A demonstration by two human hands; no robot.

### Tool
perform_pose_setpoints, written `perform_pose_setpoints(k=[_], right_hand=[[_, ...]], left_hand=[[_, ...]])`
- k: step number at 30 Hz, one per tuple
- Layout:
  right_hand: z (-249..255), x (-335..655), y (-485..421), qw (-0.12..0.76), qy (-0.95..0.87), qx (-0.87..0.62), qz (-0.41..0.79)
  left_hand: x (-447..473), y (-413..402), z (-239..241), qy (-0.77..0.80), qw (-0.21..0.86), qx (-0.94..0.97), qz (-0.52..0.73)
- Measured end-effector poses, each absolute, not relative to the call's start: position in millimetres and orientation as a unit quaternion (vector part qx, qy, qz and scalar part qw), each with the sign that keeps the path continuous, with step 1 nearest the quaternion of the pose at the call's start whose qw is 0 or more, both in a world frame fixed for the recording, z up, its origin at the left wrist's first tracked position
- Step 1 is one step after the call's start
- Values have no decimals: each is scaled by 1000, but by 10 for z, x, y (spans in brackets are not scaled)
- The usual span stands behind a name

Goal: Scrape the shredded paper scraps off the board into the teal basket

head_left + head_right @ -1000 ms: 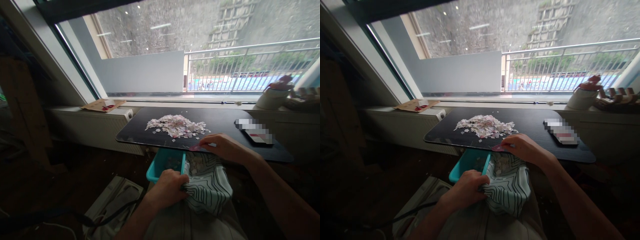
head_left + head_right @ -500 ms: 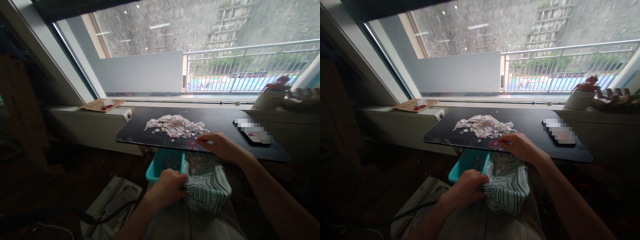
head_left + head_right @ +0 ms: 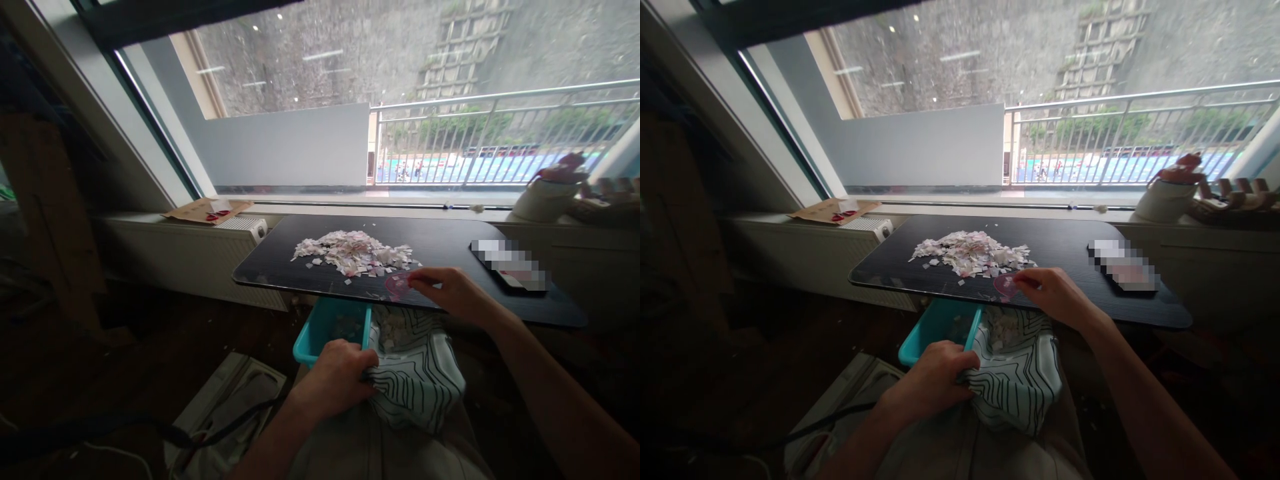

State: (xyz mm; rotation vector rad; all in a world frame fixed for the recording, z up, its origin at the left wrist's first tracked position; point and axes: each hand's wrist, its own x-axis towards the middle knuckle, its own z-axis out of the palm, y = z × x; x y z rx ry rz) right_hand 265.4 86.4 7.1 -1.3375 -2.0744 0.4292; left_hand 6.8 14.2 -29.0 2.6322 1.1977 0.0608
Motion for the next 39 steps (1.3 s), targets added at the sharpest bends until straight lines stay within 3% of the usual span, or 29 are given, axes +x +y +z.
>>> perform_pose_setpoints(k=[19,28,39], right_hand=[[2,2494,871,376,-743,-502,233],[48,2474,832,362,-753,-497,234],[-93,2053,1179,472,-713,-449,259]], left_hand=[[68,147,-285,405,114,907,25],[67,143,-279,408,118,905,20],[-30,95,-248,406,109,907,22]])
